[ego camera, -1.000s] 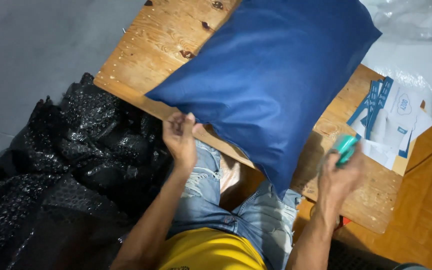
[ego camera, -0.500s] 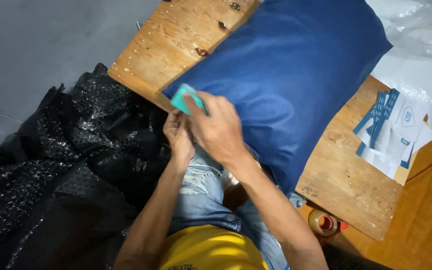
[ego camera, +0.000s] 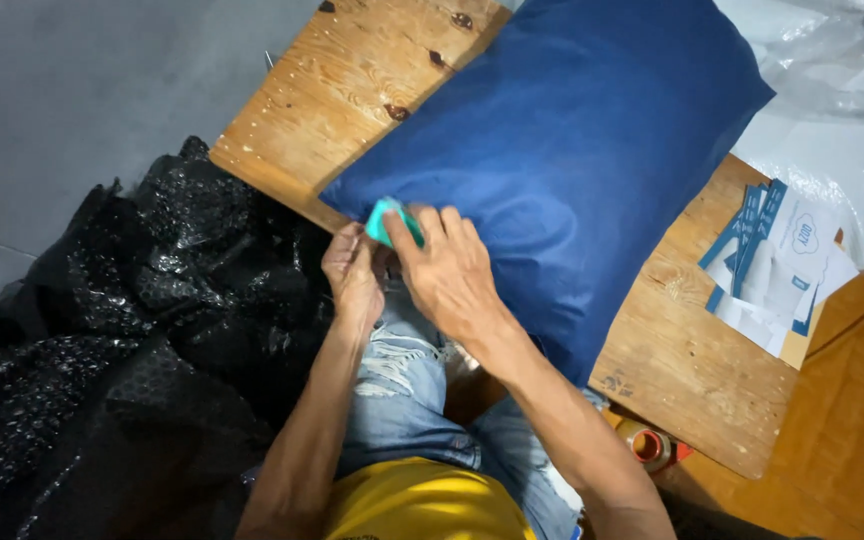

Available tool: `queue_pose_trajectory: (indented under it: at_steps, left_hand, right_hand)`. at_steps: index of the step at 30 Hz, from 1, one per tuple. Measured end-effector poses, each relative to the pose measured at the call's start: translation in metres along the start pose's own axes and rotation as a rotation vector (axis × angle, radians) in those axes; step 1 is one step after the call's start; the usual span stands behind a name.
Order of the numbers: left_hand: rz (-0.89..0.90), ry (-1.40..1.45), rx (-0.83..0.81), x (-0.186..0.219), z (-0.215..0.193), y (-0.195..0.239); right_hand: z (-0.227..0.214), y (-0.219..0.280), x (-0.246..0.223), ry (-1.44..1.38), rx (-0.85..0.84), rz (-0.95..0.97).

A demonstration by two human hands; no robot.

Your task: Cleaning a pillow and its storage bag with a lint roller before final packing.

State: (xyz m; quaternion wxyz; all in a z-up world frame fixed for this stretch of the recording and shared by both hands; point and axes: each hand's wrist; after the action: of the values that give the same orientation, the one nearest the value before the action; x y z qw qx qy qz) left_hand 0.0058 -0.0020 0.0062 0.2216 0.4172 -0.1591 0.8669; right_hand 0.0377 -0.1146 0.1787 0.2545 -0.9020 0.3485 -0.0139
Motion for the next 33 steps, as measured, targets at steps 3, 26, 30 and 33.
queue_pose_trajectory:
  at_steps: [3, 26, 30, 33]
  left_hand:
    - [-0.019, 0.083, -0.009, 0.006, 0.003, 0.002]
    - [0.113, 0.001, -0.238, -0.018, -0.018, -0.045]
    - [0.051, 0.093, -0.224, -0.017, -0.019, -0.043]
    - [0.014, 0.136, -0.211, 0.0, -0.007, -0.037]
  right_hand:
    - [0.012, -0.022, 0.001, -0.071, 0.128, -0.043]
    - [-0.001, -0.012, -0.006, -0.007, 0.221, -0.261]
    - [-0.006, -0.011, 0.0, 0.013, 0.144, -0.198]
    - [-0.005, -0.008, 0.02, -0.027, 0.068, -0.124]
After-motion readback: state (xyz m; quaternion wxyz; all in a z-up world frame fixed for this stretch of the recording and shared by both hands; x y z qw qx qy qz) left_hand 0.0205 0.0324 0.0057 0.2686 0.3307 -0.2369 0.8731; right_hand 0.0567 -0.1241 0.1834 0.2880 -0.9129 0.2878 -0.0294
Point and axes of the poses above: each hand's wrist, its own y-axis away from the middle knuckle, its own z-axis out of the palm, x = y × z, and after that the axes turned 14 degrees about z, right-handed
